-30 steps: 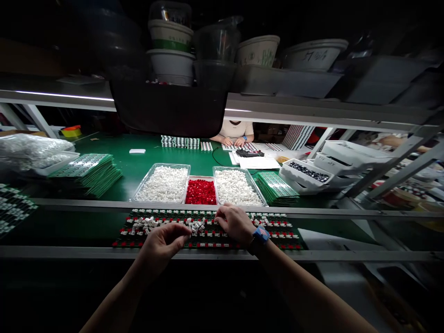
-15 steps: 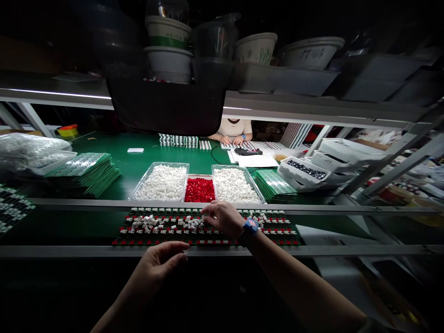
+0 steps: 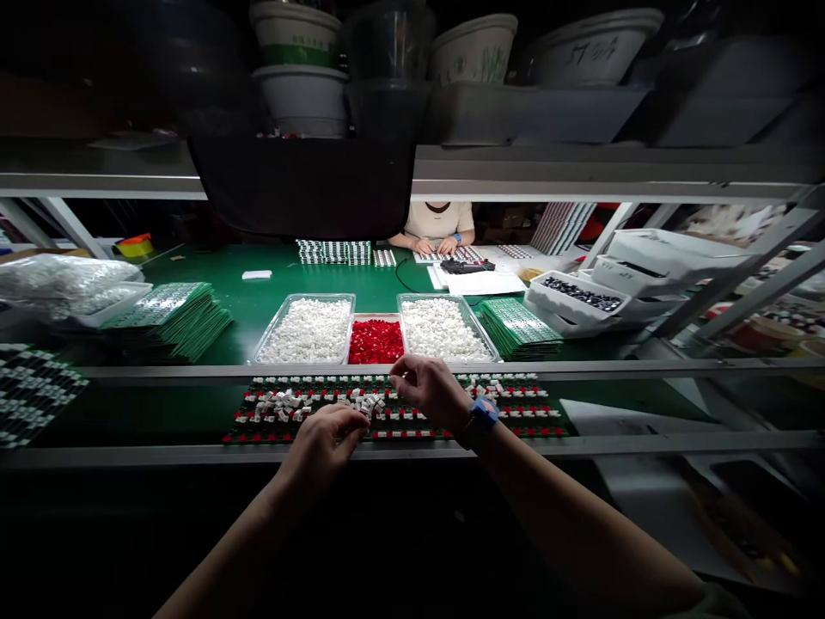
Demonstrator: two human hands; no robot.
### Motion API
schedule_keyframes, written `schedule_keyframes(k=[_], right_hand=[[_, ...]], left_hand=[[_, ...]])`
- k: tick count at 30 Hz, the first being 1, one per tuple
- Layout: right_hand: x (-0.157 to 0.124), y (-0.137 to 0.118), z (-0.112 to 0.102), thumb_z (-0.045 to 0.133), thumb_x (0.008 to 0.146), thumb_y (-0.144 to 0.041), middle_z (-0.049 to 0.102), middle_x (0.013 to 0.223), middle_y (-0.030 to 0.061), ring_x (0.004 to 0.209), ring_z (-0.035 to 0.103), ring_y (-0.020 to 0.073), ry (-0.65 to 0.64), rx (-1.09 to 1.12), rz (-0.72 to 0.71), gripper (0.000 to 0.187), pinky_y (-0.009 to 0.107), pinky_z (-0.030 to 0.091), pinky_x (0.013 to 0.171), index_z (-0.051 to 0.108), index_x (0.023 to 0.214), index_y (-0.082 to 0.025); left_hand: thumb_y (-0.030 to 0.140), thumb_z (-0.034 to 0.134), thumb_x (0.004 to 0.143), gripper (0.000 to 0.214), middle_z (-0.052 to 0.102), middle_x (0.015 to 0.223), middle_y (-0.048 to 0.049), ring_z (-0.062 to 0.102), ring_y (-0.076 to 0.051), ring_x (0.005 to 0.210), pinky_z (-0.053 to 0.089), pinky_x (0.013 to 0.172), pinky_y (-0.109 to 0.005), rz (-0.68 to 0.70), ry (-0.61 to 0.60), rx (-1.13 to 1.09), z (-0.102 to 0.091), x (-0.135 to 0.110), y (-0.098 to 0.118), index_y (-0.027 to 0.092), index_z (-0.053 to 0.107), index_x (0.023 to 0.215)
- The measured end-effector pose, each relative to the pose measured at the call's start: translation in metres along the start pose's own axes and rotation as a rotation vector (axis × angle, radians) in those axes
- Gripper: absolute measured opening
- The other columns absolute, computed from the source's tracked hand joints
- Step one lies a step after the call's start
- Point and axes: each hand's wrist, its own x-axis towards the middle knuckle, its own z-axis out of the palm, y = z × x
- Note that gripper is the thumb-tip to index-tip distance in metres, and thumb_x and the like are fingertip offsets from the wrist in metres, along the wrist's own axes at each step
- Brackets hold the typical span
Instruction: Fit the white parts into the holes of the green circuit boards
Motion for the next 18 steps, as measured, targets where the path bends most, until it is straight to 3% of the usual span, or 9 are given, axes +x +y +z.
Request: schedule_keyframes(k=[3, 10, 18], right_hand=[[-0.009, -0.001, -0.008, 0.058, 0.079, -0.018, 0.056, 0.060, -0.0033, 0.053, 0.046, 0.0082, 0.017, 0.034, 0.023, 0.006, 0.020, 0.034, 0.054, 0.062, 0.076, -0.014], [-0.023, 0.007, -0.014, 0.056, 0.082, -0.020, 0.060, 0.068, 0.0005, 0.062, 0.051, 0.0103, 0.020, 0.021, -0.025, 0.012, 0.021, 0.037, 0.060, 0.065, 0.077, -0.015], [-0.027, 0.010, -0.013, 0.057, 0.084, -0.024, 0.062, 0.063, -0.0004, 0.057, 0.052, 0.0096, -0.030, 0.044, 0.012, 0.014, 0.020, 0.036, 0.056, 0.068, 0.080, -0.015]], left_hand=[[0.020, 0.054, 0.083, 0.016, 0.067, 0.090, -0.0066, 0.062, -0.021, 0.088, 0.048, 0.082, -0.032, 0.099, -0.038, 0.146, 0.004, 0.005, 0.000, 0.018, 0.070, 0.084], [0.013, 0.051, 0.086, 0.016, 0.064, 0.088, -0.0076, 0.056, -0.023, 0.089, 0.045, 0.084, -0.036, 0.134, -0.124, 0.359, 0.004, 0.010, 0.009, 0.016, 0.066, 0.081], [0.012, 0.052, 0.086, 0.014, 0.064, 0.087, -0.0072, 0.056, -0.022, 0.089, 0.045, 0.086, -0.037, 0.162, -0.149, 0.362, 0.004, 0.013, 0.011, 0.016, 0.065, 0.080]])
